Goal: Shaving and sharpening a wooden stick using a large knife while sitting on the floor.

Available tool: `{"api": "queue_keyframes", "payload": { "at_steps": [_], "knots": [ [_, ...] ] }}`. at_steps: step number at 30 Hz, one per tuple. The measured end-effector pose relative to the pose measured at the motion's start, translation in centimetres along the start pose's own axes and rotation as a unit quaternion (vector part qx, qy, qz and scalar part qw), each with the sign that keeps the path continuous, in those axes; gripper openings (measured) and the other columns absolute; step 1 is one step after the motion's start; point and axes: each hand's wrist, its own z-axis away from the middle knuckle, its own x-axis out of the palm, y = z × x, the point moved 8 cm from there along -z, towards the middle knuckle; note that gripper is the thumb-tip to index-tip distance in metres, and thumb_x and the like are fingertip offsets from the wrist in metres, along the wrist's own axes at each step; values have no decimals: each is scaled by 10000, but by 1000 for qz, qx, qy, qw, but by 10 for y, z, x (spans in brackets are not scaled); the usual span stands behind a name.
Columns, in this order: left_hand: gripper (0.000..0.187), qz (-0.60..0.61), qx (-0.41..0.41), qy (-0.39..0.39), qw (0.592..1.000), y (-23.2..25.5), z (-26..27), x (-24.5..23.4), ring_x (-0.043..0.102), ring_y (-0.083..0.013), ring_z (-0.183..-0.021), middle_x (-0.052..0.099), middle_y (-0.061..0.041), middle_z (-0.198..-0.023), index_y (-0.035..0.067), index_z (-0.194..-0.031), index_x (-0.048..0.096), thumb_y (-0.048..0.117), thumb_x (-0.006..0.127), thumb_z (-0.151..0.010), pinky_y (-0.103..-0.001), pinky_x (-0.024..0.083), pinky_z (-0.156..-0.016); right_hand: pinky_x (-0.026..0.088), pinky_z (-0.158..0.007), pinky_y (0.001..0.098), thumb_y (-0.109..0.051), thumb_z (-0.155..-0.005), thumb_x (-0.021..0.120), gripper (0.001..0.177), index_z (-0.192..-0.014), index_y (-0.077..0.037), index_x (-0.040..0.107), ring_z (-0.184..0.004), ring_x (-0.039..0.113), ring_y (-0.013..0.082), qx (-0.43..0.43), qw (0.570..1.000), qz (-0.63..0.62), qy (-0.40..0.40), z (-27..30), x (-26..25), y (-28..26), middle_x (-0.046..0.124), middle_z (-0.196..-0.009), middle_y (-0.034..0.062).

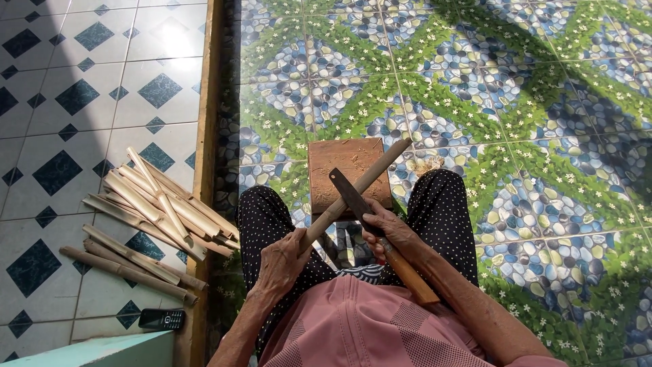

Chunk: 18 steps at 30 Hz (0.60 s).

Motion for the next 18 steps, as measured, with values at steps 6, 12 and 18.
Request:
{"api": "queue_keyframes", "payload": {
  "at_steps": [6,12,18],
  "knots": [
    [309,-9,-4,-20,1000,-7,-1,12,755,-372,-863,731,-40,-975,260,-1209,585,326,656,-916,-495,611,-743,473,-259,335,-137,-1030,531,482,-1498,-135,413,-358,518,195,7,1000,2,6,-1,-3,1,487,-584,117],
    [359,-5,-3,-26,1000,1,-1,4,754,-384,-876,724,-58,-1010,238,-1262,585,248,631,-907,-504,613,-756,468,-262,330,-158,-1036,532,476,-1498,-149,420,-368,514,192,16,1000,4,12,-8,-16,9,493,-593,111],
    [424,7,-10,-39,999,-5,-1,15,738,-414,-853,697,-46,-1008,261,-1325,570,219,585,-904,-539,610,-746,464,-277,304,-162,-1034,528,453,-1481,-140,454,-387,518,168,16,1000,4,16,-12,-21,10,487,-606,87]
  ]
}}
